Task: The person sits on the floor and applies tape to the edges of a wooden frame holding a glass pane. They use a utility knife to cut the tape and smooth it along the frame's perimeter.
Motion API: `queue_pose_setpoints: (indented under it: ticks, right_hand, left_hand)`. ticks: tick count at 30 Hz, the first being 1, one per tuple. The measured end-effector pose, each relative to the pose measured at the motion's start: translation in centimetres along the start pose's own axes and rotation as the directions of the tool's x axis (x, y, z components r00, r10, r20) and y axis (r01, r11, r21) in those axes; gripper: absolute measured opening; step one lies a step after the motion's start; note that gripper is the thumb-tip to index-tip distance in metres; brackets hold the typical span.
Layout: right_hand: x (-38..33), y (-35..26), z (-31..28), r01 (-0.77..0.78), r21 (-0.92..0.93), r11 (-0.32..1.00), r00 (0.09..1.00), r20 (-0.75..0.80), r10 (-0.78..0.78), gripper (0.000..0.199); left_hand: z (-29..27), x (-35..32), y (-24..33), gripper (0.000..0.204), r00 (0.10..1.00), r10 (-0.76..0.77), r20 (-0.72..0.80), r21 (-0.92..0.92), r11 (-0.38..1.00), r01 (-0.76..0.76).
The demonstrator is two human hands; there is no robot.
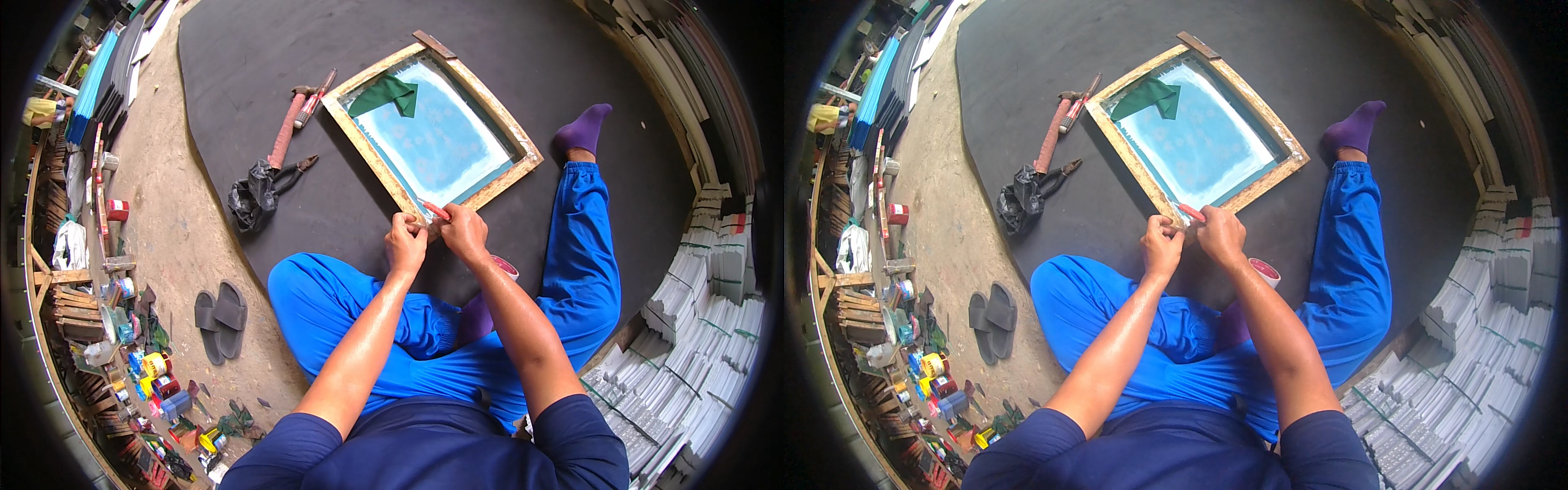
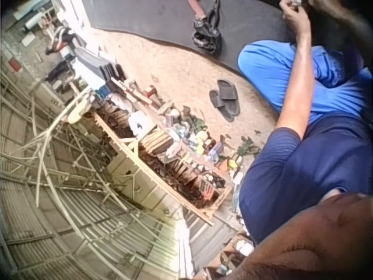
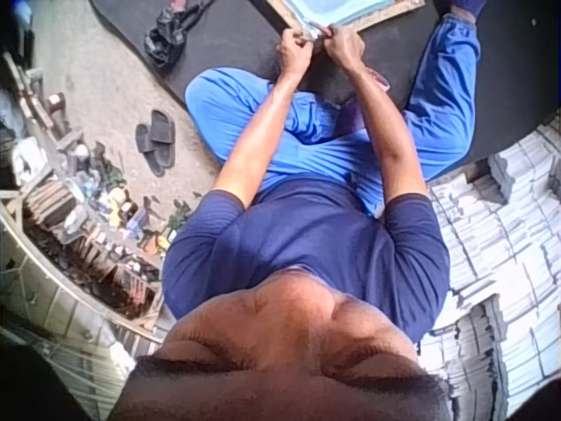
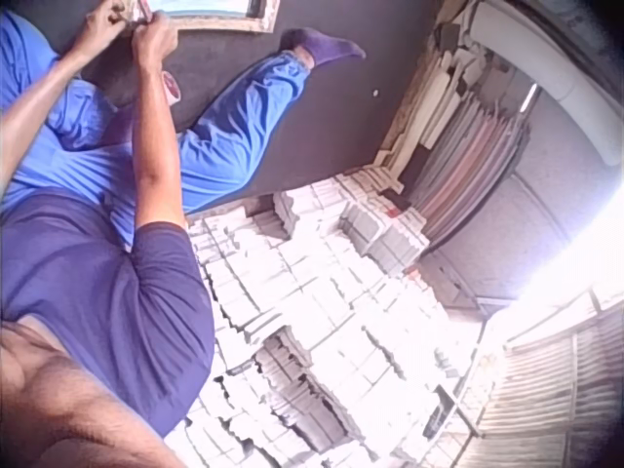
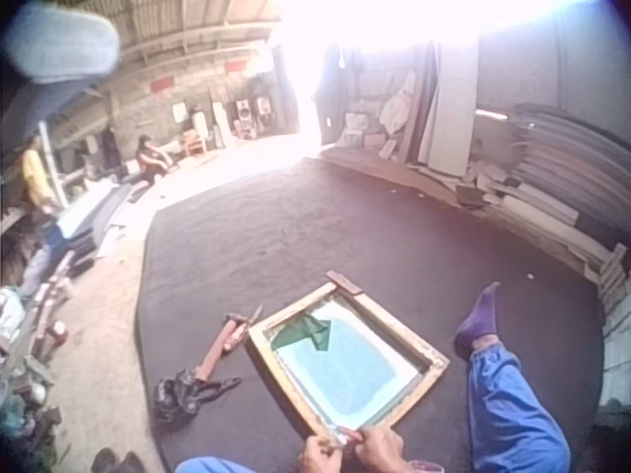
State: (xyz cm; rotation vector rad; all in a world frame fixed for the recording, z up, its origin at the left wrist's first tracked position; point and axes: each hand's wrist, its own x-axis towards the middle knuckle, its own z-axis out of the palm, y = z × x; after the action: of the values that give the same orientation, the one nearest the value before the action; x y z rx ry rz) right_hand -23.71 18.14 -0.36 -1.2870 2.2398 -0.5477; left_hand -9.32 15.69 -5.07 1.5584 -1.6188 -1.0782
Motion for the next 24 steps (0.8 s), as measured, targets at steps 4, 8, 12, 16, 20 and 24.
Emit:
queue_pose_setpoints:
  ticks: [4,8,12,16,20,24]
  right_hand:
    - [-0.1,-0.2,-0.1,0.012,-0.016,1.0,1.0,-0.01,-0.012,0.02]
    - [-0.2,0.1,0.4,0.027,-0.033,0.999,0.999,-0.03,-0.028,0.02]
    - [-0.4,0.4,0.9,0.053,-0.044,0.998,0.996,-0.063,-0.056,0.02]
    - [-0.5,0.8,1.4,0.078,-0.062,0.995,0.991,-0.107,-0.084,0.021]
    - [-0.7,0.6,1.0,-0.009,-0.04,0.999,0.992,-0.128,0.004,0.024]
    - [-0.8,0.4,0.8,-0.031,-0.068,0.997,0.99,-0.139,0.021,0.027]
  left_hand:
    - [0.0,0.1,0.0,0.033,1.0,-0.012,0.008,0.028,1.0,0.012]
    - [-0.1,0.2,0.7,0.034,0.999,-0.035,0.018,0.052,0.998,0.034]
    - [-0.3,0.2,1.0,0.035,0.998,-0.056,0.027,0.055,0.997,0.054]
    - [-0.2,0.3,1.3,0.036,0.995,-0.094,0.032,0.068,0.993,0.092]
    - [-0.3,0.3,1.8,0.038,0.994,-0.106,0.019,0.091,0.99,0.104]
    - [-0.4,0.6,0.5,0.044,0.999,-0.037,-0.015,0.129,0.991,0.039]
